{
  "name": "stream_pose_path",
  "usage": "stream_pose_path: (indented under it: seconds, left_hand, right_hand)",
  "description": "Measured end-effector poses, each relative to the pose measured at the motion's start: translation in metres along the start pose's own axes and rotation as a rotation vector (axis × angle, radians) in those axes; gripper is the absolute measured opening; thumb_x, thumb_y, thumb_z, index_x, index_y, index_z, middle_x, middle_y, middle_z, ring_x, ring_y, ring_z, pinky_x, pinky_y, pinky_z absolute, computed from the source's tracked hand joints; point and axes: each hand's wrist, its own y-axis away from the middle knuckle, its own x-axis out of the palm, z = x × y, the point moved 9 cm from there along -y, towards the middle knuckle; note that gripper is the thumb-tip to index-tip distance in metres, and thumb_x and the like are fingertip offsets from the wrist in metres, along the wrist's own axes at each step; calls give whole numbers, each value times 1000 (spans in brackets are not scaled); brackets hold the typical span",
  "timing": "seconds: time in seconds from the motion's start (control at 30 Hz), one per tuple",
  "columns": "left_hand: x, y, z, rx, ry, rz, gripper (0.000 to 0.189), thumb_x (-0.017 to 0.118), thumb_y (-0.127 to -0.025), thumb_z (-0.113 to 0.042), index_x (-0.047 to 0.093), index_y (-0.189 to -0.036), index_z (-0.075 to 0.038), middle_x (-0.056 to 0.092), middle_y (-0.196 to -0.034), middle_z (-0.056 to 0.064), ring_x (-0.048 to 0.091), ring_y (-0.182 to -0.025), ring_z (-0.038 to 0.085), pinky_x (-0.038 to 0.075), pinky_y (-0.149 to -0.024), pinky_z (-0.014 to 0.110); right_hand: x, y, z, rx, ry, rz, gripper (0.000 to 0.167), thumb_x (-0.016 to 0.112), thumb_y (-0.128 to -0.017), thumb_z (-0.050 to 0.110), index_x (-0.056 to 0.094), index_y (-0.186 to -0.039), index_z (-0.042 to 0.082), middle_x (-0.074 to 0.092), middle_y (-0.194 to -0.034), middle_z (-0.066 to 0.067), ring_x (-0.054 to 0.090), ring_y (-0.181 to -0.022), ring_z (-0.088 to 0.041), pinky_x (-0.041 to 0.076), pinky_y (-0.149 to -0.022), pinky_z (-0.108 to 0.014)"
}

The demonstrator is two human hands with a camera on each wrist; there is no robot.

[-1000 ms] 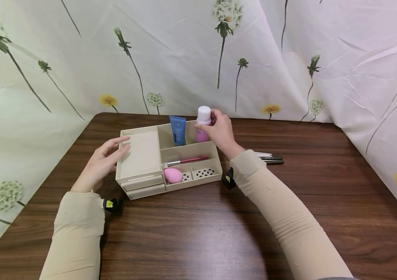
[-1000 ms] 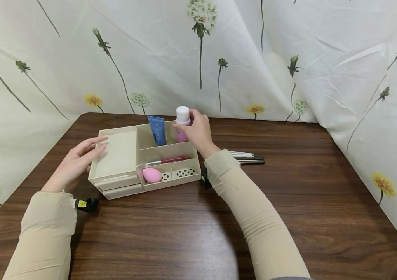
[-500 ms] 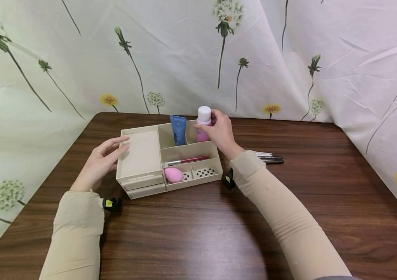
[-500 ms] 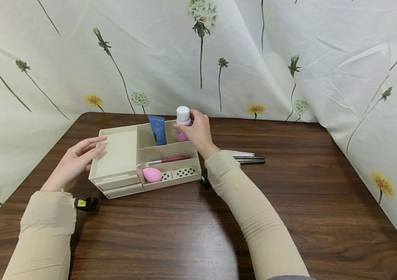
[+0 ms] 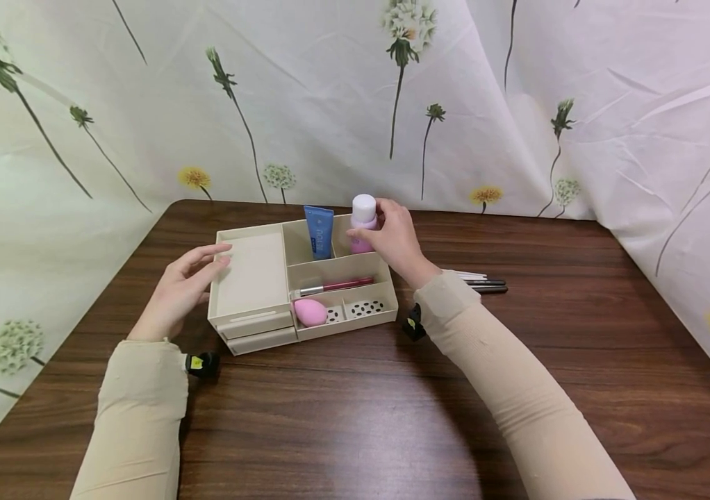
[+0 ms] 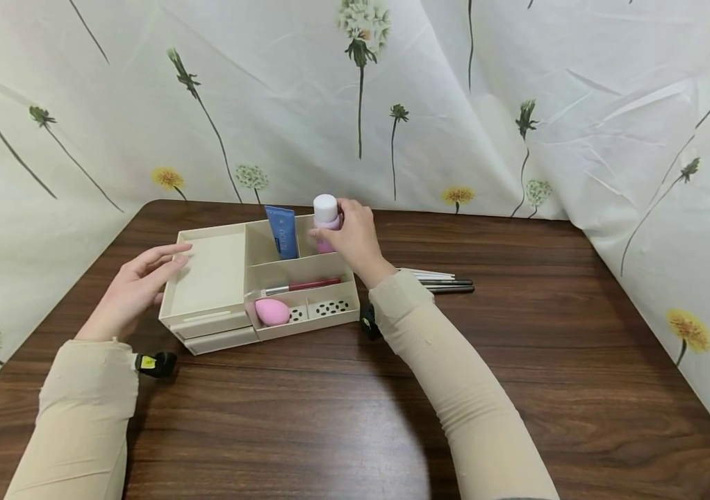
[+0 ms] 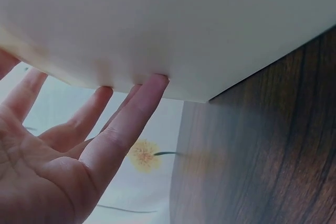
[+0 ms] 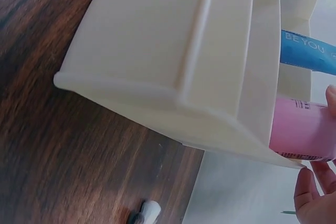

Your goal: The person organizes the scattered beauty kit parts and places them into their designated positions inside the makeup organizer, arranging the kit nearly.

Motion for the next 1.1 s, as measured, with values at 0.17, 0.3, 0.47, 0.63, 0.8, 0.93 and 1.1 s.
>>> stream_pose_path:
  seconds: [0.17, 0.3, 0.47, 0.63, 0.8, 0.93, 1.1]
  left_hand:
    - [-1, 1, -1, 20, -18, -21, 52, 55, -100, -45, 52, -144, -18, 50, -126, -7, 53, -103, -4, 54, -75, 21]
    - [-1, 0, -1, 24, -31, -29, 52, 56, -100, -45, 53, -143, -16, 52, -123, -9, 54, -101, -3, 54, -74, 21]
    - [-1, 0, -1, 25, -40, -30, 54, 55, -100, -45, 52, -144, -14, 49, -135, 4, 54, -102, -4, 54, -74, 21]
    - [-2, 0, -2, 32, -36, -39, 52, 56, -100, -45, 53, -142, -15, 52, -125, -6, 54, -101, -3, 54, -73, 21]
    - [-2, 1, -2, 37, -32, -40, 51, 56, -100, -44, 54, -142, -15, 52, -119, -14, 54, -102, -3, 53, -74, 20]
    - [-3, 1, -2, 32, -49, -42, 52, 55, -100, -46, 53, -143, -15, 52, -130, -2, 51, -105, -3, 53, -74, 20]
    - [-2, 1, -3, 35, -50, -33, 53, 53, -101, -45, 52, -144, -14, 47, -140, 10, 52, -105, -2, 53, -75, 20]
  right_hand:
    - [-1, 2, 0, -10, 16, 11, 55, 87, -77, 23, 63, -121, -1, 65, -114, -17, 55, -111, -32, 45, -94, -44]
    - [-4, 4, -2, 6, -25, 17, 57, 87, -77, 24, 63, -123, 1, 64, -114, -16, 55, -109, -31, 48, -92, -42]
    - [-11, 7, -2, 18, -75, 14, 58, 86, -78, 23, 61, -126, 2, 63, -111, -13, 60, -102, -27, 51, -89, -37]
    - [-21, 10, 6, -17, -96, -12, 53, 84, -81, 20, 62, -126, 2, 66, -111, -13, 60, -98, -27, 49, -87, -35]
    - [-34, 16, 11, -31, -141, -51, 52, 82, -83, 20, 61, -127, 3, 66, -115, -14, 60, -98, -27, 49, -90, -36]
    - [-45, 23, 12, -34, -183, -74, 52, 81, -84, 21, 61, -129, 4, 66, -116, -14, 61, -98, -26, 49, -91, -36]
    - [-61, 36, 7, -19, -255, -131, 44, 80, -85, 19, 65, -124, 6, 68, -113, -14, 61, -93, -15, 49, -82, -27]
